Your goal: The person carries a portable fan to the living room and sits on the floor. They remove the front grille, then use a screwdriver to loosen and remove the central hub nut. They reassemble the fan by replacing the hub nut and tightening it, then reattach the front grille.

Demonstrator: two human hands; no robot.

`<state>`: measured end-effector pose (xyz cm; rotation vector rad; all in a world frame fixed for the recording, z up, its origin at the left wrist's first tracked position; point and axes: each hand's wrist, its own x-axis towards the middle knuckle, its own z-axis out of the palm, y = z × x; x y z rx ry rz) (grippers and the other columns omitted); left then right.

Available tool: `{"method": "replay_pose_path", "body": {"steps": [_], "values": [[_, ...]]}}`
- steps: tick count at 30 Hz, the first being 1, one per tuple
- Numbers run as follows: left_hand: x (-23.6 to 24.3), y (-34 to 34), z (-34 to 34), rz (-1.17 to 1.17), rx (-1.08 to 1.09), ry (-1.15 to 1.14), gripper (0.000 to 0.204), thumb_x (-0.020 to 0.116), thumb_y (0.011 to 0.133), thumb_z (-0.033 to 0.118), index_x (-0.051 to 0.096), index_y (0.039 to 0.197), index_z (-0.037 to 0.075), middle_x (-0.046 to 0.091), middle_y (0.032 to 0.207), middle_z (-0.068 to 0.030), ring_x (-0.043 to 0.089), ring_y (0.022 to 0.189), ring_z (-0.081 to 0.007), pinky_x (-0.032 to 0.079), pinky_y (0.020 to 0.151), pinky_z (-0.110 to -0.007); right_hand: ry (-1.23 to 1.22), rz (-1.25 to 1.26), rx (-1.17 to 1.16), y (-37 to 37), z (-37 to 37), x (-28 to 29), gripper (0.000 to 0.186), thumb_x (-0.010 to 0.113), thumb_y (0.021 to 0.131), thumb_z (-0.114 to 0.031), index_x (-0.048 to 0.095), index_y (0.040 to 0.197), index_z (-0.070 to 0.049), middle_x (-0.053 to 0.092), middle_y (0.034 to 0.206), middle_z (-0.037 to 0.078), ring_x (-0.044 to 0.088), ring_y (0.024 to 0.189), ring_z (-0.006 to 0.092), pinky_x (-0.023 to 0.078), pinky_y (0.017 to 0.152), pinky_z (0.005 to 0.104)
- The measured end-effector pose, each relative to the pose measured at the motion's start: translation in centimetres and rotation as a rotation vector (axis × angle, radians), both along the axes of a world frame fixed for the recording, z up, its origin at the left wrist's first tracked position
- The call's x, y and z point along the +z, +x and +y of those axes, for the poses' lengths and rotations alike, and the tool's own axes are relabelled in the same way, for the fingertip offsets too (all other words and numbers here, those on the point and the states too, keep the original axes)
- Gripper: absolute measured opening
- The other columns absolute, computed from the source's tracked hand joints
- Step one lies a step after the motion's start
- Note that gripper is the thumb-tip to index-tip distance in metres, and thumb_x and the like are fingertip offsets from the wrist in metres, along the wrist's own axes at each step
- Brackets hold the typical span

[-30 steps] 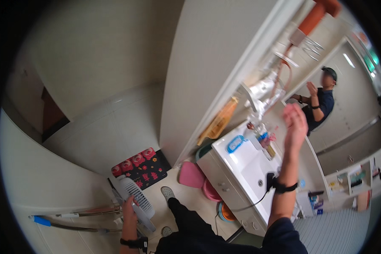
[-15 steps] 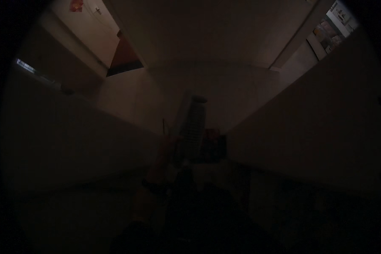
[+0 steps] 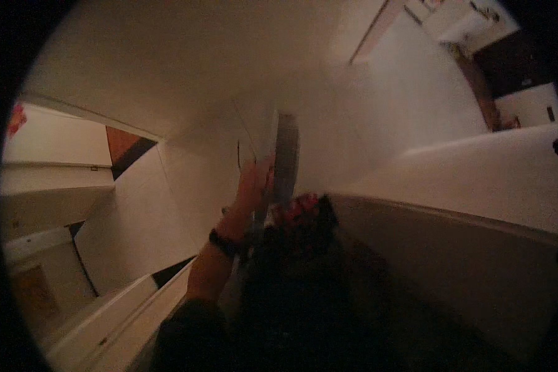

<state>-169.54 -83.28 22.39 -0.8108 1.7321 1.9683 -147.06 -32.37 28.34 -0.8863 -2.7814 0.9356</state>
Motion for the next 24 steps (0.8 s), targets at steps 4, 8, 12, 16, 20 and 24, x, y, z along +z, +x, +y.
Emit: {"method": "replay_pose_path", "body": {"steps": [4, 8, 12, 16, 20, 24], "values": [[-2.1, -13.4, 0.5, 0.084, -0.078, 0.047, 0.037, 0.073, 0.099, 0.038, 0.063, 0.079, 0.008, 0.057, 0.062, -0.002, 0.051, 0.052, -0.014, 0.039, 0.051, -0.033, -0.161, -0.377, 0.059, 0.0, -6.6, -3.5, 0.039, 0.065, 0.099, -0.02, 0.062, 0.134, -0.003, 0.07, 0.121, 0.013, 0.069, 0.109, 0.0249, 0.056, 0.092, 0.0386], [-6.9, -22.0, 2.3, 0.162, -0.166, 0.096, 0.04, 0.077, 0.096, 0.039, 0.062, 0.078, 0.007, 0.059, 0.063, -0.0028, 0.053, 0.052, -0.0139, 0.039, 0.051, -0.032, -0.284, -0.639, 0.261, -1.3, -9.0, -6.8, 0.036, 0.066, 0.099, -0.022, 0.065, 0.13, -0.003, 0.072, 0.117, 0.013, 0.07, 0.106, 0.0245, 0.057, 0.089, 0.0387], [-9.9, -25.0, 3.4, 0.15, -0.221, -0.154, 0.044, 0.078, 0.094, 0.044, 0.063, 0.079, 0.005, 0.063, 0.065, -0.0054, 0.058, 0.058, -0.0149, 0.046, 0.057, -0.035, -0.319, -0.723, 0.513, -6.8, -10.3, -8.3, 0.034, 0.067, 0.1, -0.025, 0.069, 0.125, -0.003, 0.074, 0.113, 0.013, 0.071, 0.102, 0.024, 0.058, 0.086, 0.0389], [-9.4, -22.1, 3.6, 0.226, -0.151, -0.399, 0.053, 0.075, 0.093, 0.051, 0.068, 0.082, 0.0, 0.069, 0.071, -0.0137, 0.068, 0.067, -0.0287, 0.054, 0.069, -0.046, -0.487, -0.687, 0.184, -16.9, -12.1, -6.3, 0.038, 0.069, 0.1, -0.032, 0.073, 0.122, -0.002, 0.076, 0.112, 0.012, 0.072, 0.099, 0.022, 0.058, 0.085, 0.0378], [-8.9, -15.4, 3.2, 0.186, -0.429, -0.6, 0.06, 0.07, 0.094, 0.059, 0.07, 0.089, -0.002, 0.072, 0.084, -0.0242, 0.071, 0.081, -0.0428, 0.055, 0.076, -0.051, -1.067, -0.553, -0.057, -27.8, -19.5, -5.4, 0.042, 0.071, 0.101, -0.034, 0.071, 0.126, -0.001, 0.075, 0.115, 0.009, 0.068, 0.098, 0.0159, 0.054, 0.085, 0.0333], [-11.9, -10.4, 0.9, 0.118, -0.417, -0.721, 0.053, 0.068, 0.095, 0.051, 0.071, 0.091, -0.001, 0.072, 0.089, -0.0262, 0.071, 0.089, -0.0446, 0.056, 0.082, -0.053, -1.256, -0.601, 0.176, -34.8, -34.0, -12.0, 0.044, 0.069, 0.102, -0.035, 0.068, 0.126, 0.002, 0.073, 0.116, 0.007, 0.066, 0.104, 0.0168, 0.054, 0.088, 0.0339]]}}
